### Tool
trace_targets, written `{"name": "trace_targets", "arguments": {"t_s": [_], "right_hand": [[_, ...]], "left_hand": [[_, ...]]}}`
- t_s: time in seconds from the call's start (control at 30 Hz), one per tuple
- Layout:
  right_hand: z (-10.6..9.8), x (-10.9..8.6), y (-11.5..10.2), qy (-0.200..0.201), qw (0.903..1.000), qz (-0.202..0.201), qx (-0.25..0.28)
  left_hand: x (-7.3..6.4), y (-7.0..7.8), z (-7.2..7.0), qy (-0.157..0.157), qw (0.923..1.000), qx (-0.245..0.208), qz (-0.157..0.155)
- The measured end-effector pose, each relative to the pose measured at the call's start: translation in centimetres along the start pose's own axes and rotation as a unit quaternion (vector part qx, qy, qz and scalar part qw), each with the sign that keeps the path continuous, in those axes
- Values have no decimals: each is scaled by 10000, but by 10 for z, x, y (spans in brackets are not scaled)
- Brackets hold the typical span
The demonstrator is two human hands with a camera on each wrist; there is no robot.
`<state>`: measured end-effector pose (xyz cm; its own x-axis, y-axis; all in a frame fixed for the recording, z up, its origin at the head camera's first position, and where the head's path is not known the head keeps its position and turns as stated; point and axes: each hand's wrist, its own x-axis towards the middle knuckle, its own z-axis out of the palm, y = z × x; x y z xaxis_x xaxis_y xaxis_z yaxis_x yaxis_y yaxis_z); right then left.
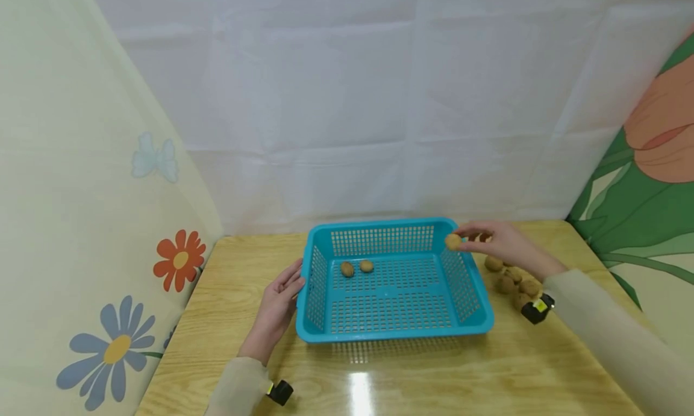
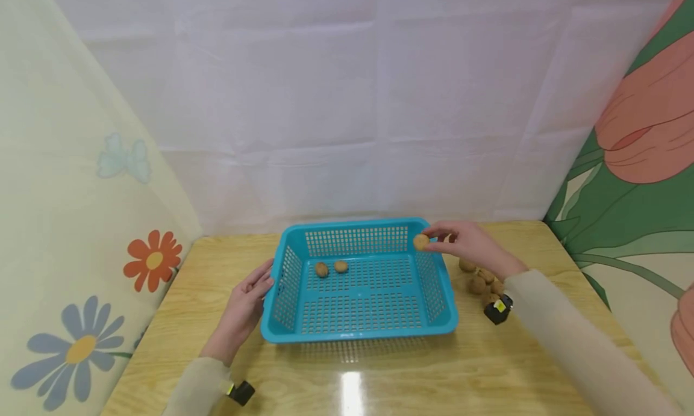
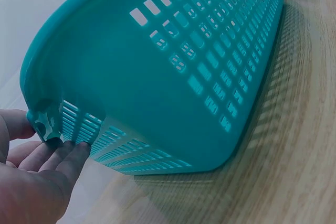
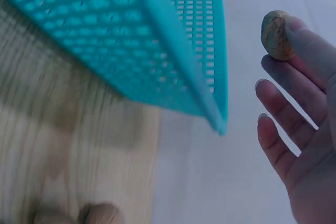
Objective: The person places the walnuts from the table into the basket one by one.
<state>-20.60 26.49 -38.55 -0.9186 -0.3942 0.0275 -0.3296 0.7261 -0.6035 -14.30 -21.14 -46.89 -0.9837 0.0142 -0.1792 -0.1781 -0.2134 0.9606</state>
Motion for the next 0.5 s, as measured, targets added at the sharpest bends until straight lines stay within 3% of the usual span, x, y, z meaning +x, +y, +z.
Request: {"name": "trace_targets", "arguments": {"t_s": [0.23, 0.5], "right_hand": [[19, 36, -22, -202, 9970, -669, 328], [49, 69, -42, -555, 9927, -680, 826]], "left_hand": [[-1, -1, -1, 3, 10000, 8, 47], [-1, -1, 0, 21, 10000, 2, 27]]}}
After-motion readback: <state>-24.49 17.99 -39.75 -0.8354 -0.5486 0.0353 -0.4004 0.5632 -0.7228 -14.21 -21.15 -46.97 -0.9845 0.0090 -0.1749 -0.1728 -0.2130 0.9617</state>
